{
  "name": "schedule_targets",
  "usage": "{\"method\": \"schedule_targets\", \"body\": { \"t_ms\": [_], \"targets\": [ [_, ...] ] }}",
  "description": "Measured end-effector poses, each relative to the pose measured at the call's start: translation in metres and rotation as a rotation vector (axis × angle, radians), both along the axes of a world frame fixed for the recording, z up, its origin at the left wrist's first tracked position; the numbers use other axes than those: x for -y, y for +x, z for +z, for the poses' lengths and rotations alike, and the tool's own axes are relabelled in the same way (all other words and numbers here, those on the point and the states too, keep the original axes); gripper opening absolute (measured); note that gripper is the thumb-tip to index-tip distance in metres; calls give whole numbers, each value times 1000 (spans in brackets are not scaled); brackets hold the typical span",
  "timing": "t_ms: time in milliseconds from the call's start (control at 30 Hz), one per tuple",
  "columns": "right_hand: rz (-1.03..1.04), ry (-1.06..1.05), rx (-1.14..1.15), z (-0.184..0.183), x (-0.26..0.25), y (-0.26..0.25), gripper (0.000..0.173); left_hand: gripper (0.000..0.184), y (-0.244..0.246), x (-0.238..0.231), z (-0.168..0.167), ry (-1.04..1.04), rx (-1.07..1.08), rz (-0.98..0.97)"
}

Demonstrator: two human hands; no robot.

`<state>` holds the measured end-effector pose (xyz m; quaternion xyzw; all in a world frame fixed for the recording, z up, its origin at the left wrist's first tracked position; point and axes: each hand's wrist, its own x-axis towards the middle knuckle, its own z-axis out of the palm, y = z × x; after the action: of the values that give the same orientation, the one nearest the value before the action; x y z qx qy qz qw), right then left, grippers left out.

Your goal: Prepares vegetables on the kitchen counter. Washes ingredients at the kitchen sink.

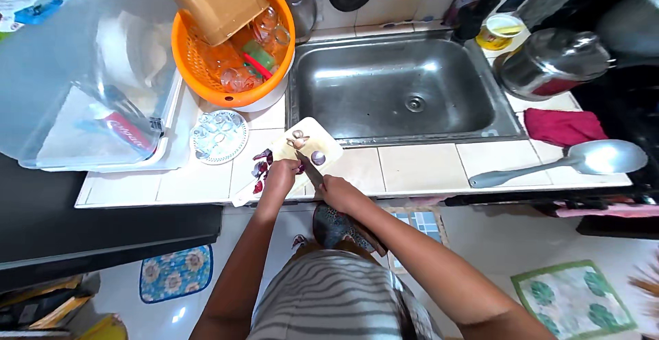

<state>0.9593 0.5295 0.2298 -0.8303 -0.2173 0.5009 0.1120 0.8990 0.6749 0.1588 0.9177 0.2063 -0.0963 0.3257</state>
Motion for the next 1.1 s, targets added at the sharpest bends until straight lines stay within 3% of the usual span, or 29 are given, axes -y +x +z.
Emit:
{"method": "schedule_targets", "body": {
  "t_ms": [333,967,1100],
  "targets": [
    [-6,33,65,-37,-16,-8,40,26,-1,-5,-7,-60,43,45],
    [73,-16,90,-2,-3,-15,38,22,1,0,2,19,-34,95],
    [40,-7,111,-24,-12,-16,39,20,-1,-2,-4,11,11,85]
  ]
}}
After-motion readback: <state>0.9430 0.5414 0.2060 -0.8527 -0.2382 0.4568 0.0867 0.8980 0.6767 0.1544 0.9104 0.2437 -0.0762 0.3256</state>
